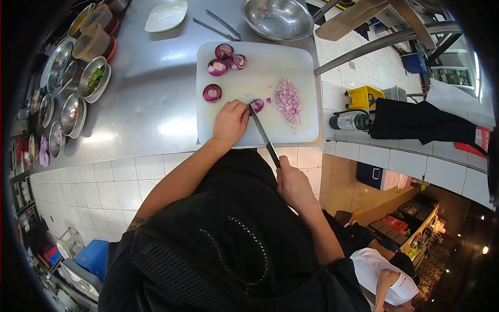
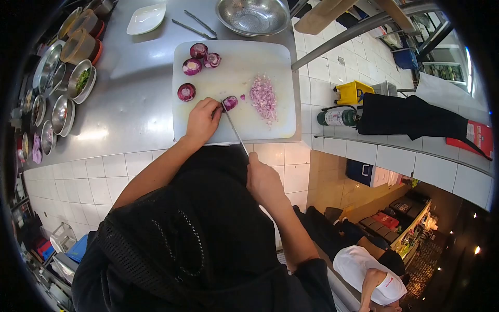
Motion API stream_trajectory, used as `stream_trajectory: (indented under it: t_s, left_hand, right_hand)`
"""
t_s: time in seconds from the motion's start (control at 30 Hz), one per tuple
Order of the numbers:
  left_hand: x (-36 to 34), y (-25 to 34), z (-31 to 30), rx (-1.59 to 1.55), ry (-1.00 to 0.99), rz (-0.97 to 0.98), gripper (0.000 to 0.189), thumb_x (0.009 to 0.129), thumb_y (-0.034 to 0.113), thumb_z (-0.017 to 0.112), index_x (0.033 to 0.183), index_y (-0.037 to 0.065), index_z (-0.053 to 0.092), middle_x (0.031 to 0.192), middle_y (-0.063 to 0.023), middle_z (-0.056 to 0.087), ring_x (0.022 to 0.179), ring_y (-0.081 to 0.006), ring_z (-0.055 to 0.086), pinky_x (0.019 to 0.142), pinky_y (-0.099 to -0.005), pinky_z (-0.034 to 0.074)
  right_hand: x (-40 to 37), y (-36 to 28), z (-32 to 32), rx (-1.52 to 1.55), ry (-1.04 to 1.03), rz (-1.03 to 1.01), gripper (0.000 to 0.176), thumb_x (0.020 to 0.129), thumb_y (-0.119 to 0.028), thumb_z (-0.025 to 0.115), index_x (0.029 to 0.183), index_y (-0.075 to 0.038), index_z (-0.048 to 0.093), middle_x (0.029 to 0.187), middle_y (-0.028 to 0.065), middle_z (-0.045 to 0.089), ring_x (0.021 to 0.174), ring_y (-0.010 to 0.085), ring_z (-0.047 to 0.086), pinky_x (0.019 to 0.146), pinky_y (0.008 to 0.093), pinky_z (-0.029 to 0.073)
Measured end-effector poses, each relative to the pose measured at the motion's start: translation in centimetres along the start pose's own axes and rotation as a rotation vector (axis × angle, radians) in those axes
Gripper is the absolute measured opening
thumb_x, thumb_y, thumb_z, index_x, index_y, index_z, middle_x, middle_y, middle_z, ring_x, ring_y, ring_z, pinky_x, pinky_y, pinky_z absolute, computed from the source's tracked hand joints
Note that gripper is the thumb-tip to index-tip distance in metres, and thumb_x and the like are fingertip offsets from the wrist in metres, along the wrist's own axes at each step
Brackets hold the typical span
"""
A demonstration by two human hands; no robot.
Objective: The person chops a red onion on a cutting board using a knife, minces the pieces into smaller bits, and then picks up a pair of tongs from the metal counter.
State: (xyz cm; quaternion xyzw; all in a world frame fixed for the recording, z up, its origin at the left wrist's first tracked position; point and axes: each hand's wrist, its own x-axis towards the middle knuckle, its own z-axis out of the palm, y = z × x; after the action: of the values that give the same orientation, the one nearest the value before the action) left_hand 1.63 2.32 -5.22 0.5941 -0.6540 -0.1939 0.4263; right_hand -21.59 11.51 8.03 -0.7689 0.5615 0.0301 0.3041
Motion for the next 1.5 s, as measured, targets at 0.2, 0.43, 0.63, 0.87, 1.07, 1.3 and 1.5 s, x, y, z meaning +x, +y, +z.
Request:
stream_trajectory:
  t_s: [0.2, 0.43, 0.63, 0.87, 1.07, 1.3, 1.5]
  left_hand:
    - [-0.2, 0.3, -0.2, -0.015, 0.002, -0.025, 0.009, 0.091, 0.003, 0.072, 0.100, 0.001, 0.071, 0.100, -0.0142, 0.069, 0.096, -0.0371, 0.067, 0.085, -0.0473, 0.055]
    - [-1.1, -0.2, -1.6, -0.032, 0.062, -0.055, 0.009, 0.090, 0.000, 0.073, 0.099, 0.001, 0.070, 0.100, -0.0141, 0.068, 0.096, -0.0373, 0.067, 0.085, -0.0471, 0.056]
    - [-1.3, 0.0, -1.5, -0.041, 0.093, 0.014, 0.012, 0.089, 0.000, 0.076, 0.100, 0.001, 0.070, 0.102, -0.0141, 0.070, 0.098, -0.0371, 0.068, 0.084, -0.0454, 0.056]
    - [-0.7, 0.1, -0.4, 0.001, 0.017, 0.037, 0.014, 0.089, 0.000, 0.077, 0.101, 0.000, 0.070, 0.099, -0.0132, 0.068, 0.097, -0.0363, 0.065, 0.085, -0.0456, 0.054]
    - [-0.9, -0.2, -0.3, 0.010, 0.034, 0.018, 0.011, 0.089, 0.000, 0.074, 0.099, 0.001, 0.071, 0.099, -0.0127, 0.067, 0.095, -0.0352, 0.064, 0.086, -0.0461, 0.054]
    - [-1.3, 0.2, -1.1, 0.003, 0.083, 0.032, 0.012, 0.089, -0.001, 0.074, 0.100, 0.001, 0.072, 0.101, -0.0135, 0.067, 0.098, -0.0358, 0.064, 0.087, -0.0458, 0.055]
    - [-0.6, 0.5, -0.2, 0.025, 0.044, 0.023, 0.014, 0.088, -0.001, 0.076, 0.101, 0.001, 0.072, 0.102, -0.0130, 0.068, 0.098, -0.0361, 0.064, 0.087, -0.0456, 0.054]
  right_hand:
    - [-1.1, -1.0, -1.1, -0.075, 0.085, -0.011, 0.022, 0.104, -0.009, 0.057, 0.124, 0.000, 0.051, 0.089, 0.0254, 0.071, 0.071, 0.0483, 0.070, 0.064, 0.0583, 0.056]
    - [-0.6, 0.4, 0.4, -0.067, 0.133, -0.099, 0.029, 0.103, -0.009, 0.058, 0.129, 0.000, 0.051, 0.094, 0.0252, 0.071, 0.072, 0.0475, 0.071, 0.064, 0.0571, 0.057]
    - [-0.1, 1.9, 1.9, -0.135, -0.007, -0.015, 0.023, 0.104, -0.009, 0.057, 0.125, 0.000, 0.051, 0.092, 0.0269, 0.070, 0.074, 0.0482, 0.071, 0.066, 0.0576, 0.057]
    - [-1.4, 0.0, -1.0, -0.027, 0.022, -0.020, 0.022, 0.109, -0.012, 0.056, 0.127, -0.001, 0.053, 0.089, 0.0287, 0.073, 0.072, 0.0484, 0.070, 0.066, 0.0585, 0.057]
    - [-1.6, -0.4, -1.4, -0.014, 0.151, -0.104, 0.026, 0.107, -0.010, 0.058, 0.131, -0.002, 0.054, 0.088, 0.0271, 0.072, 0.073, 0.0475, 0.071, 0.064, 0.0563, 0.057]
    - [-0.3, 2.5, 0.7, -0.139, 0.048, -0.057, 0.025, 0.105, -0.009, 0.058, 0.128, -0.001, 0.053, 0.088, 0.0262, 0.071, 0.075, 0.0467, 0.071, 0.065, 0.0560, 0.057]
    - [-0.9, 1.7, -0.9, -0.064, 0.038, -0.049, 0.025, 0.105, -0.010, 0.058, 0.128, -0.001, 0.053, 0.086, 0.0257, 0.072, 0.075, 0.0483, 0.071, 0.067, 0.0592, 0.056]
